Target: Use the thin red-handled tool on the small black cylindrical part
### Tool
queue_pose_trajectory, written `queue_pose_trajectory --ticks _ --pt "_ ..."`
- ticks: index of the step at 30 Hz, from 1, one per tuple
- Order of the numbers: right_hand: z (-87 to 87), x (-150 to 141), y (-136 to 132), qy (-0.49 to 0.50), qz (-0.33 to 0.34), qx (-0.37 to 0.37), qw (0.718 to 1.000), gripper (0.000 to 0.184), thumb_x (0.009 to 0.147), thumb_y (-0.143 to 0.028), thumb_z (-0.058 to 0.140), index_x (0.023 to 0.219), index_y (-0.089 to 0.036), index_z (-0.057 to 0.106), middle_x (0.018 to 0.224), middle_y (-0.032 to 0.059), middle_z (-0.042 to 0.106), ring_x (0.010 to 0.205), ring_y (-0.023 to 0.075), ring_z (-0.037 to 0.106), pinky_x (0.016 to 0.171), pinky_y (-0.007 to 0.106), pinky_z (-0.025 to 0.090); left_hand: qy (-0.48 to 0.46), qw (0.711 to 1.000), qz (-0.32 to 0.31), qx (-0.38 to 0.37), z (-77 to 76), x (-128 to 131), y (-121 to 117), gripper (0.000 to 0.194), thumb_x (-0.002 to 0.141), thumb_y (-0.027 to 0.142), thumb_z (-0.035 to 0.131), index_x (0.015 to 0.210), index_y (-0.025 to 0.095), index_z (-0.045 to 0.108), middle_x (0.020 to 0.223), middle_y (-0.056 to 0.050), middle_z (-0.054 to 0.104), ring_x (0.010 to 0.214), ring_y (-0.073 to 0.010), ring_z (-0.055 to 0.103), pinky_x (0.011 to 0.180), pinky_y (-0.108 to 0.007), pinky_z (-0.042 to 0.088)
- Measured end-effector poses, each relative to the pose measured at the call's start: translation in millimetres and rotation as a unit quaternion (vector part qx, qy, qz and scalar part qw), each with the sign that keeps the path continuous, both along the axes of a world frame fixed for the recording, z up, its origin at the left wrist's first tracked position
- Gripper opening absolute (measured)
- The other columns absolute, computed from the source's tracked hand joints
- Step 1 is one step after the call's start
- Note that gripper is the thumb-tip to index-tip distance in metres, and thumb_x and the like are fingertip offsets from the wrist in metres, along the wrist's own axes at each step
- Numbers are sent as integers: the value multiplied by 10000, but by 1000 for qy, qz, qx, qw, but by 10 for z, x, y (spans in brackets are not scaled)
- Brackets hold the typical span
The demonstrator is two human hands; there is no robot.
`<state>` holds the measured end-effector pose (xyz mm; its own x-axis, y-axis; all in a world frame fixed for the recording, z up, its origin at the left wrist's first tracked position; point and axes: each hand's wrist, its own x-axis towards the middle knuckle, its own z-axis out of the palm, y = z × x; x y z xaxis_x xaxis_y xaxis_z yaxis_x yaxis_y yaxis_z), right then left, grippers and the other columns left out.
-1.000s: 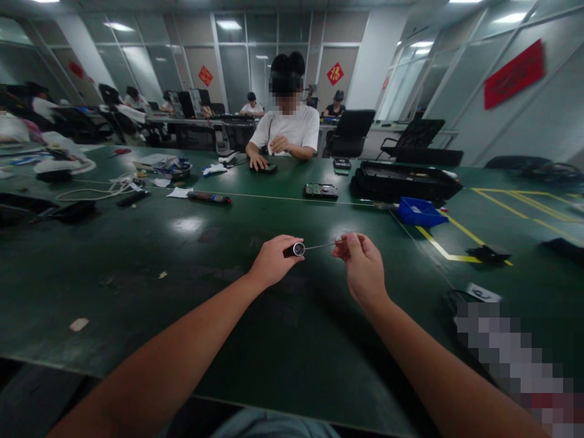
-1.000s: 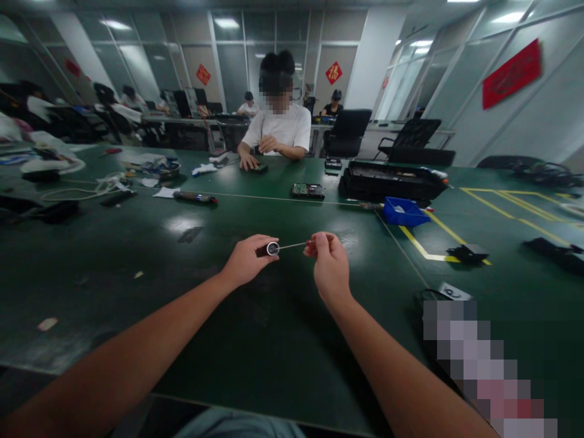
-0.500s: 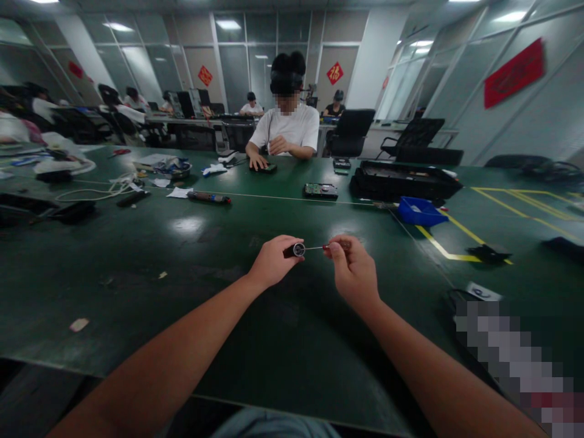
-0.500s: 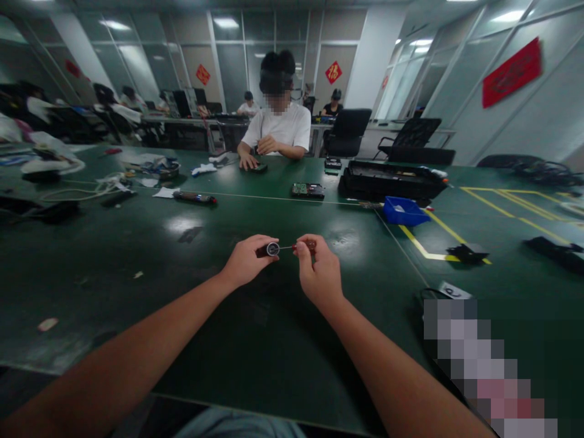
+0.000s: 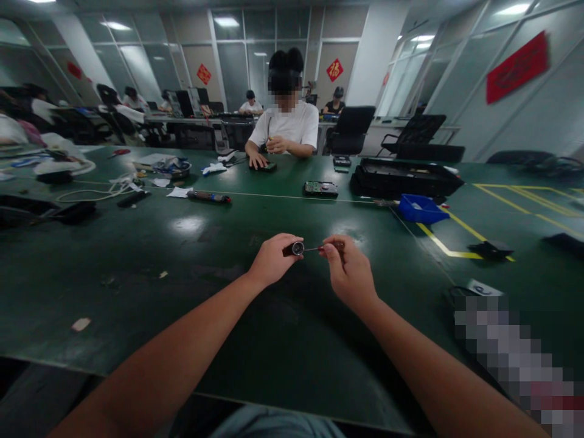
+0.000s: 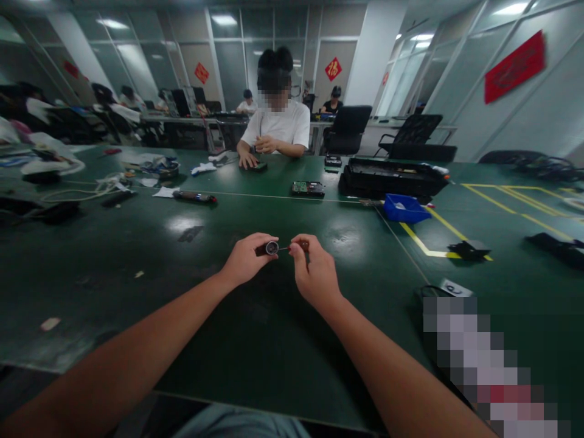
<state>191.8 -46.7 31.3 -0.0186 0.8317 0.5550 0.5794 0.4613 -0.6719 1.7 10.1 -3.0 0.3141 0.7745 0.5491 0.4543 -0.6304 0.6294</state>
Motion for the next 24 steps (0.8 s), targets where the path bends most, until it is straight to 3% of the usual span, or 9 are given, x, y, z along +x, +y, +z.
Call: queue_pose_trajectory --ticks 16,18,22,24 --pt "16 -6 -13 18 -34 25 999 182 998 -371 459 1040 -238 575 884 59 734 827 222 724 747 358 520 -17 1000 1 -10 8 9 -22 372 757 170 802 1120 197 722 1111 -65 732 1033 -213 680 954 -391 539" --pt "33 4 -13 0 -41 31 999 181 990 -377 479 1010 -237 592 851 46 735 785 209 716 724 343 508 -13 1000 0 -11 12 6 -26 371 759 166 800 1120 199 722 1110 -64 731 1032 -213 680 954 -393 539" --pt "68 36 -11 -65 -70 20 995 274 909 -474 610 763 -242 594 617 -8 652 550 171 616 576 306 439 -9 1000 -6 -17 7 -2 -24 372 763 184 801 1126 209 721 1128 -66 726 1047 -220 677 963 -408 536" --pt "72 40 -14 -64 -58 23 996 240 919 -456 597 816 -240 617 644 -4 664 556 170 617 586 306 447 -9 1000 -3 -13 0 -4 -20 373 766 189 800 1130 210 720 1129 -67 725 1046 -221 677 964 -411 536"
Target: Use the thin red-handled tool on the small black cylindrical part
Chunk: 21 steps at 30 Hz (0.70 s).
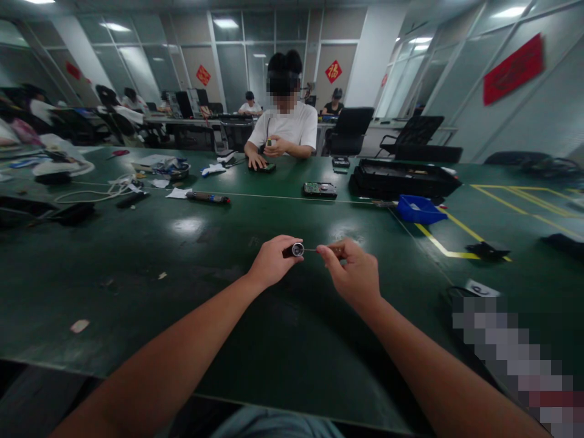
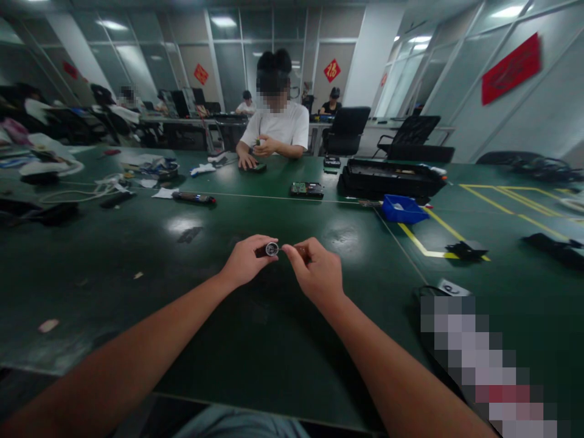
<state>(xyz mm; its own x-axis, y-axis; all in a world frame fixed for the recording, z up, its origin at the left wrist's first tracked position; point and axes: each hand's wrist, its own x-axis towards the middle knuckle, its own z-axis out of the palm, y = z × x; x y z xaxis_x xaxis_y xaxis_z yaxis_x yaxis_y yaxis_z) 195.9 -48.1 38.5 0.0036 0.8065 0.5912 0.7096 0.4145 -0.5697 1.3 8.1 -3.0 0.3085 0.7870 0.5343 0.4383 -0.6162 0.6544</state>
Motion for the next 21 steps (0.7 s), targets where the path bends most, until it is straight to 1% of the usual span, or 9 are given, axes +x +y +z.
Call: queue_pose_trajectory --ticks 3,5,7,10,11,13,17,19,21 --pt "-4 -17 -17 16 58 11 998 180 974 -355 501 1022 -235 627 796 26 710 696 187 672 686 322 487 6 1000 2 4 -9 -2 7 379 769 178 795 1138 210 718 1124 -64 725 1035 -215 679 957 -404 539" --pt "-8 -34 -34 9 83 12 996 183 982 -338 480 995 -236 632 805 32 698 721 190 666 688 326 484 11 1000 2 2 -15 -2 11 385 766 171 795 1142 207 718 1125 -62 725 1033 -210 679 950 -393 541" --pt "-19 -48 -40 16 79 9 997 190 980 -351 491 954 -238 641 804 36 690 724 191 658 680 330 481 14 1000 4 3 -22 -1 17 384 760 169 800 1135 202 720 1125 -61 728 1036 -208 678 954 -387 538" --pt "-69 -49 9 123 55 -23 991 203 963 -381 526 1052 -234 634 856 42 708 767 198 678 716 348 514 9 1000 12 8 -22 3 19 376 759 159 798 1126 200 724 1122 -60 729 1041 -207 676 971 -389 531" --pt "-97 -42 46 180 53 -38 982 225 952 -395 544 1078 -228 625 878 44 716 789 200 686 746 360 529 8 1000 15 10 -18 5 17 377 761 154 794 1128 202 724 1125 -60 727 1043 -207 675 974 -391 530" --pt "-163 -18 142 280 61 -66 956 251 935 -441 560 1000 -212 638 865 46 710 796 196 687 791 381 546 13 1000 11 14 -7 7 14 391 772 148 781 1152 212 717 1140 -59 719 1047 -208 671 969 -395 533" --pt "-290 68 332 439 74 -126 887 301 892 -510 581 892 -212 616 783 25 668 676 175 654 714 376 573 37 999 -2 18 -1 6 27 423 788 151 767 1197 233 700 1165 -54 704 1054 -209 662 964 -401 535" --pt "-317 109 373 450 68 -137 880 295 893 -508 577 871 -215 606 762 17 651 666 170 644 697 362 570 41 999 7 12 -11 1 40 412 779 155 778 1178 233 709 1158 -52 708 1052 -212 662 971 -407 532" --pt "-307 125 364 419 51 -115 899 277 908 -489 570 892 -215 609 784 15 657 689 165 645 707 350 557 40 999 13 3 -21 -4 47 397 774 164 785 1160 225 717 1155 -54 713 1053 -216 664 975 -412 530"
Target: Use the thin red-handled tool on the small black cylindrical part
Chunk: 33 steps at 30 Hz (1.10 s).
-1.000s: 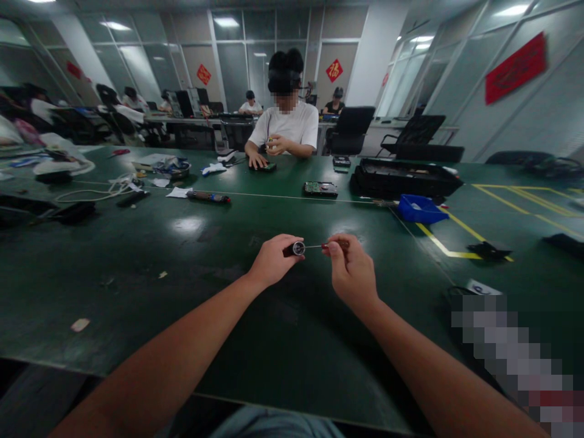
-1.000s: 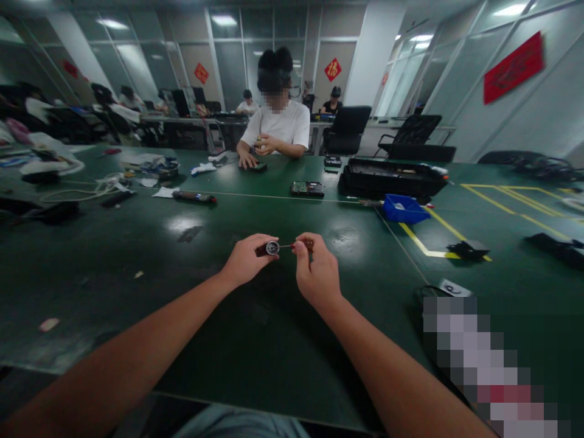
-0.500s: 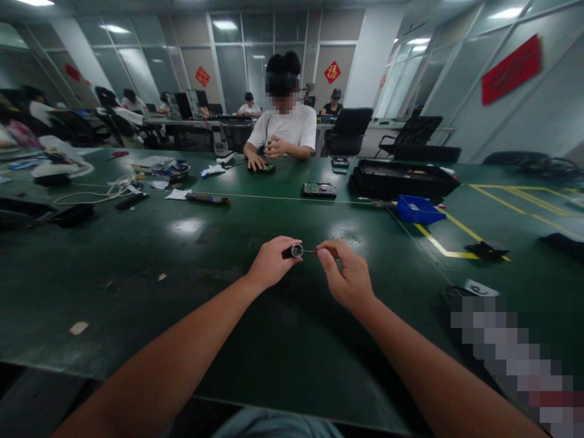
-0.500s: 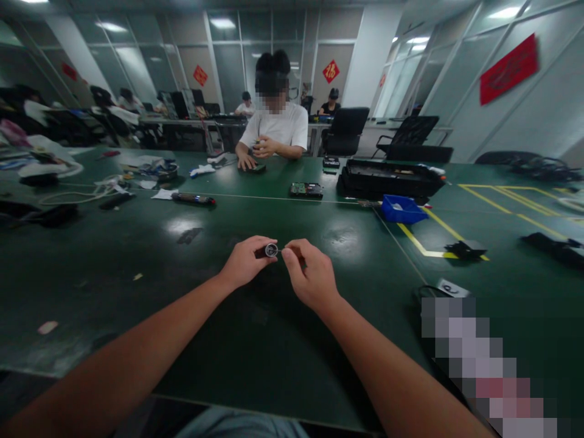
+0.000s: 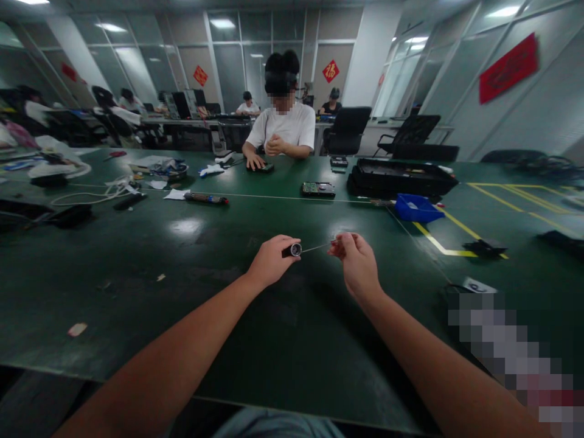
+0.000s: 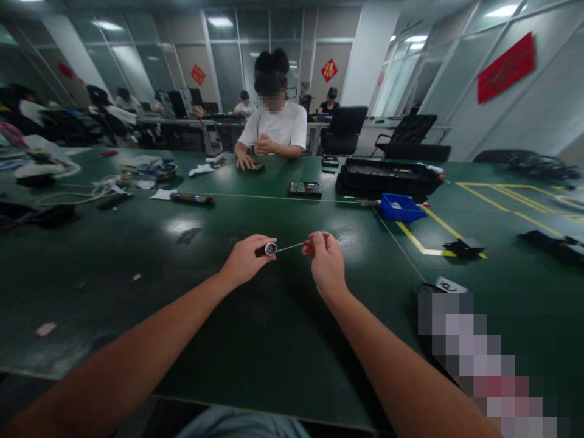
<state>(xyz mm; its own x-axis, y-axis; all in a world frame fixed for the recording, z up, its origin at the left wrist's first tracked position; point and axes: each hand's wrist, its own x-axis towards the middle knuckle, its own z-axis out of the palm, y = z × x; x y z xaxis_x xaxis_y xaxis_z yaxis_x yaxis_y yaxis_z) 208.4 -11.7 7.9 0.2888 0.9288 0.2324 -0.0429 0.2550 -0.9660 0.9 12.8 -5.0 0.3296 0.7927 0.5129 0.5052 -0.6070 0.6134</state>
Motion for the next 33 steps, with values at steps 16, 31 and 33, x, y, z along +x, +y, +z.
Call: queue_pose_trajectory --ticks 16,31,33 --pt "192 -157 -310 -356 11 109 928 161 983 -351 495 1040 -227 581 869 50 741 818 215 727 768 350 514 -6 1000 3 2 -1 16 -22 395 783 168 778 1170 207 711 1136 -56 718 1044 -208 669 957 -380 533" --pt "246 -84 -320 -373 -20 153 915 144 999 -317 453 1009 -217 556 818 35 708 762 190 694 720 316 479 19 1000 0 -10 -21 13 4 393 772 149 780 1155 215 722 1127 -58 712 1021 -205 667 963 -387 533" --pt "248 -69 -314 -385 -25 145 911 144 1000 -313 448 991 -216 554 808 33 701 752 188 682 714 314 467 17 1000 -1 -13 -27 12 10 396 774 138 773 1159 216 720 1127 -58 709 1020 -204 667 954 -383 538"
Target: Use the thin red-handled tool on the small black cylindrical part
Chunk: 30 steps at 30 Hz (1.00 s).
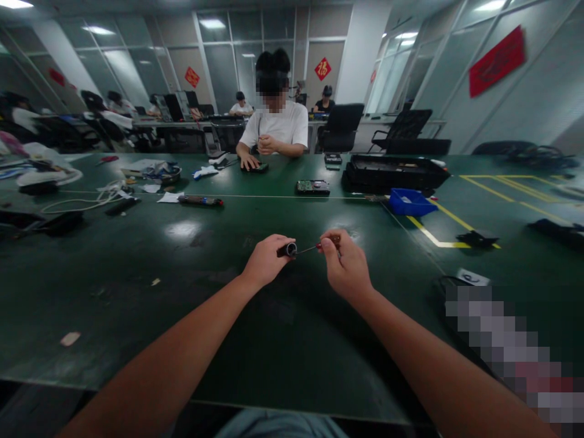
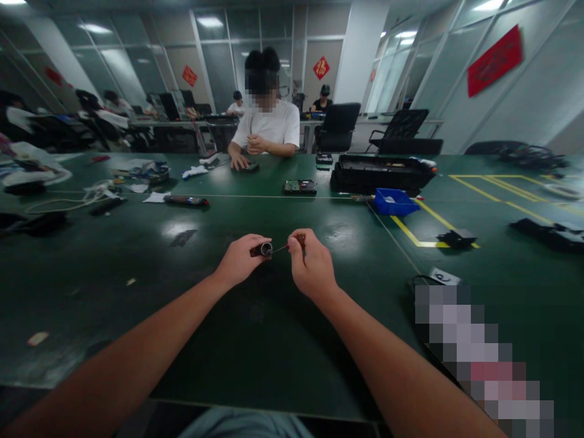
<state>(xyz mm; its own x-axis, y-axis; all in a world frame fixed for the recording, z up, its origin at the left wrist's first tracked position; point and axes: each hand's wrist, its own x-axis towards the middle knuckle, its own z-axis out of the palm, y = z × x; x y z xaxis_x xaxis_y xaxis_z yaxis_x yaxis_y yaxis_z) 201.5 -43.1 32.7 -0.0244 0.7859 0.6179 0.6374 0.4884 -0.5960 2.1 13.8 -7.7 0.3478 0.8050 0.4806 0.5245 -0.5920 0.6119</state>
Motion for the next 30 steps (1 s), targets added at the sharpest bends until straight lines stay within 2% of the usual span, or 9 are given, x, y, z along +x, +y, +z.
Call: queue_pose_trajectory --ticks 7,13,16,19,21,24,26,30 --pt "39 26 5 -7 -40 -2 999 178 1002 -332 444 962 -206 564 804 35 673 731 176 639 692 307 440 -13 1000 1 -13 -25 0 4 405 769 134 783 1160 216 717 1127 -53 704 1014 -198 668 938 -373 547" --pt "41 65 81 -59 -86 -11 994 208 963 -384 519 874 -200 558 774 42 623 692 178 582 660 308 420 -14 1000 20 -11 -28 -5 7 414 770 132 784 1168 215 712 1140 -52 703 1029 -200 665 930 -371 556" --pt "-22 86 152 -100 -65 -41 992 151 968 -260 456 968 -183 586 864 74 660 769 195 606 708 318 435 -12 1000 27 -8 -34 -3 16 418 755 135 798 1158 212 715 1135 -49 706 1038 -204 667 958 -383 548" --pt "-97 65 201 -170 -44 -113 978 230 928 -158 435 1036 -191 634 936 78 704 839 208 637 752 328 442 -16 999 37 -6 -42 -1 26 419 749 128 799 1151 213 716 1136 -50 705 1043 -206 668 972 -386 543" --pt "-141 18 219 -219 -41 -160 962 234 933 -204 457 1018 -211 674 942 68 719 844 214 650 744 330 446 -20 999 43 -7 -46 -3 30 411 755 128 792 1150 213 716 1142 -52 703 1045 -205 669 974 -381 543" --pt "-189 -67 244 -282 -17 -206 937 303 940 -448 521 1059 -242 708 968 72 720 847 229 657 696 325 452 -19 999 46 -9 -46 -6 32 405 765 131 782 1156 210 713 1149 -54 701 1060 -206 665 989 -381 536" --pt "-201 -102 264 -313 9 -225 923 366 895 -541 573 1097 -272 717 1003 71 718 868 238 661 670 317 450 -16 999 50 -9 -40 -8 31 409 762 127 782 1156 211 713 1153 -53 700 1069 -209 662 998 -384 531" --pt "-181 -93 280 -320 36 -260 910 232 831 -451 672 971 -280 743 921 36 737 806 214 666 609 288 422 -17 999 48 -9 -23 -9 17 407 762 132 784 1154 216 714 1150 -51 703 1057 -206 665 969 -371 543"
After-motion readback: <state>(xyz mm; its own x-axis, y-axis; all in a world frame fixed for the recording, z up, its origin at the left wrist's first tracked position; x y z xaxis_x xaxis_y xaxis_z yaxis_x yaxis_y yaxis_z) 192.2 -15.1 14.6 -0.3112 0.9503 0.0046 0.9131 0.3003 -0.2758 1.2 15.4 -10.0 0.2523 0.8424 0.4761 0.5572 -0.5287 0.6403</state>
